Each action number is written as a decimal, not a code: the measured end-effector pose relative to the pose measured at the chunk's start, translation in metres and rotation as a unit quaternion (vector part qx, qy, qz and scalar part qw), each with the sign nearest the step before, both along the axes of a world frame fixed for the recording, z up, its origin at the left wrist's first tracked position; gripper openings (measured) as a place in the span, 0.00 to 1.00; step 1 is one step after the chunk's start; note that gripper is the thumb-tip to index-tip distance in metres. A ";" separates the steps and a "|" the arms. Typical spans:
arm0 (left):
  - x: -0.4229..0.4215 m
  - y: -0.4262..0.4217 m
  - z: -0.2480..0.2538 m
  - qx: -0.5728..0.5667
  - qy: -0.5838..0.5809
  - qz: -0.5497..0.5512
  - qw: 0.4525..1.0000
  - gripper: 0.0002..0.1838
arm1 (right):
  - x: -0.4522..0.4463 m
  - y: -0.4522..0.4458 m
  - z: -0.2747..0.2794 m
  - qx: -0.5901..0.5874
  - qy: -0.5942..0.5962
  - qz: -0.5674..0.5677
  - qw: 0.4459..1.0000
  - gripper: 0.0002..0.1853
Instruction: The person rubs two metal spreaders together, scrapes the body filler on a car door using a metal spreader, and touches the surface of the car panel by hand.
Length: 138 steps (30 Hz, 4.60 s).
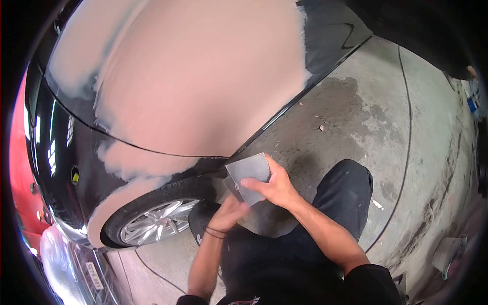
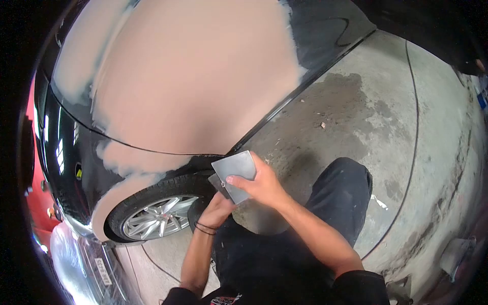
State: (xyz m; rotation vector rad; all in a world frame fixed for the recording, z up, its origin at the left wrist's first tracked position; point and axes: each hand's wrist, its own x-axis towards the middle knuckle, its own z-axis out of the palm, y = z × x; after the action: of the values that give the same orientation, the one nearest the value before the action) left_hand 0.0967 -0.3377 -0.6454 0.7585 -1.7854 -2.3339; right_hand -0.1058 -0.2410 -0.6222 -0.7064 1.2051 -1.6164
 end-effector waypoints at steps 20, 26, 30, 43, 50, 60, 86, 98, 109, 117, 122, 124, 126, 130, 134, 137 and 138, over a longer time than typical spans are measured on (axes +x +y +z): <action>-0.003 0.034 0.040 0.047 0.157 0.432 0.887 0.26 | 0.003 0.005 -0.015 -0.052 -0.436 0.014 0.898 0.21; -0.026 0.033 0.052 -0.232 0.032 0.299 0.925 0.21 | -0.002 -0.011 -0.026 -0.065 -0.229 -0.215 0.947 0.22; -0.048 0.052 0.057 -0.303 0.036 0.233 0.923 0.19 | 0.008 -0.004 -0.015 -0.044 -0.098 -0.238 0.965 0.21; 0.001 0.040 0.021 -0.088 -0.085 -0.036 0.992 0.32 | -0.012 0.024 -0.005 -0.094 0.154 -0.081 0.980 0.20; -0.003 0.022 0.026 -0.014 -0.063 0.190 0.980 0.25 | -0.017 0.029 0.000 -0.031 0.159 0.039 0.986 0.31; 0.020 0.002 0.038 -0.252 -0.052 0.379 0.889 0.22 | -0.023 0.017 -0.007 -0.013 0.269 0.000 0.963 0.16; 0.017 0.055 0.014 -0.231 -0.001 0.457 0.859 0.20 | -0.018 0.022 -0.015 0.148 0.061 0.168 0.973 0.18; -0.034 0.010 0.114 -0.761 -0.080 -0.012 0.644 0.32 | -0.088 0.047 -0.006 -0.022 -0.056 -0.053 0.997 0.15; -0.128 -0.113 0.277 -0.961 -0.176 -0.153 0.145 0.47 | -0.113 0.074 0.006 -0.027 -0.095 -0.138 0.986 0.17; -0.217 -0.109 0.255 -0.968 -0.111 -0.189 0.119 0.47 | -0.099 0.079 0.012 -0.033 -0.090 -0.122 0.988 0.18; -0.189 -0.103 0.239 -0.956 -0.145 -0.224 0.124 0.48 | -0.092 0.083 0.017 -0.041 -0.092 -0.142 0.985 0.18; -0.162 -0.102 0.233 -0.949 -0.161 -0.239 0.129 0.48 | -0.089 0.083 0.017 -0.041 -0.089 -0.142 0.985 0.18; -0.132 -0.102 0.227 -0.941 -0.179 -0.252 0.138 0.48 | -0.086 0.083 0.018 -0.034 -0.079 -0.140 0.986 0.18; -0.079 -0.107 0.218 -0.928 -0.200 -0.266 0.166 0.48 | -0.083 0.084 0.026 -0.027 -0.058 -0.149 0.987 0.18; -0.085 -0.109 0.239 -0.943 -0.188 -0.213 0.173 0.48 | -0.079 0.086 0.032 -0.034 -0.061 -0.154 0.985 0.18; -0.120 -0.108 0.261 -0.952 -0.152 -0.184 0.191 0.48 | -0.082 0.085 0.027 -0.027 -0.060 -0.156 0.986 0.17; -0.131 -0.108 0.264 -0.955 -0.142 -0.177 0.190 0.48 | -0.084 0.086 0.024 -0.023 -0.059 -0.159 0.985 0.17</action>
State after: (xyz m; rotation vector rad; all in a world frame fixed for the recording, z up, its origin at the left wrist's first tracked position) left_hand -0.0344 -0.4459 -0.3809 0.0035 -2.7668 1.3616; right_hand -0.1897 -0.1554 -0.5979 -0.4539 1.2438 -1.9261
